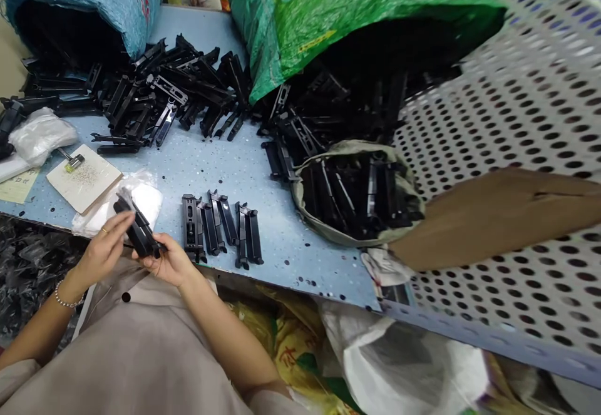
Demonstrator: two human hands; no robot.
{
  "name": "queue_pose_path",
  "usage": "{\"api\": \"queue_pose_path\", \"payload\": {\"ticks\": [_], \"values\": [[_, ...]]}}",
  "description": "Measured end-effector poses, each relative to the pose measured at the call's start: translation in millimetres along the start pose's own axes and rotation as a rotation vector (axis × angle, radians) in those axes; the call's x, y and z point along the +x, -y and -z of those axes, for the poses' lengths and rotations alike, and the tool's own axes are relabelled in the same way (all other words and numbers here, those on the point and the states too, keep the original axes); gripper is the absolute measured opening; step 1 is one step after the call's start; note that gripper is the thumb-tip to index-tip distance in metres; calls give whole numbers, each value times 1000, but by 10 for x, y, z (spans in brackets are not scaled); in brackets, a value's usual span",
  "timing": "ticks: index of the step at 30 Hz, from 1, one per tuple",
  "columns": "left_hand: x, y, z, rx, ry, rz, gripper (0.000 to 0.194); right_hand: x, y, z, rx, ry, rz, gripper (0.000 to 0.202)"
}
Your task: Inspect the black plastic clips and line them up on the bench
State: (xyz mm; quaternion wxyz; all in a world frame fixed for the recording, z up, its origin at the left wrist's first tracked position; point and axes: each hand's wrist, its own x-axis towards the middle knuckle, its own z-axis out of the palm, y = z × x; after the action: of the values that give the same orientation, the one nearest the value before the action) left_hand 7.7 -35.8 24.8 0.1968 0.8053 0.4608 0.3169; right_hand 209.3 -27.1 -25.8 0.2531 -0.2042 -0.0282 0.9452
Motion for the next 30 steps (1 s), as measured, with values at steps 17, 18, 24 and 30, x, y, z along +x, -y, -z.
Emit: {"api": "queue_pose_path", "payload": {"ticks": [17,18,24,30], "values": [[-173,-176,-320,-105,138,-179,69,-95,-12,-182,-724,-367,383,29],[-180,-183,-287,-99,165,-147,70,-113,-24,-251,-909,-361,413,33],[-539,-132,664,-27,180,163,37,-311,143,-487,-1462,127,344,44],[-1490,462,1163,125,595,874,27,-470,798,-267,-2243,-811,355,42]]}}
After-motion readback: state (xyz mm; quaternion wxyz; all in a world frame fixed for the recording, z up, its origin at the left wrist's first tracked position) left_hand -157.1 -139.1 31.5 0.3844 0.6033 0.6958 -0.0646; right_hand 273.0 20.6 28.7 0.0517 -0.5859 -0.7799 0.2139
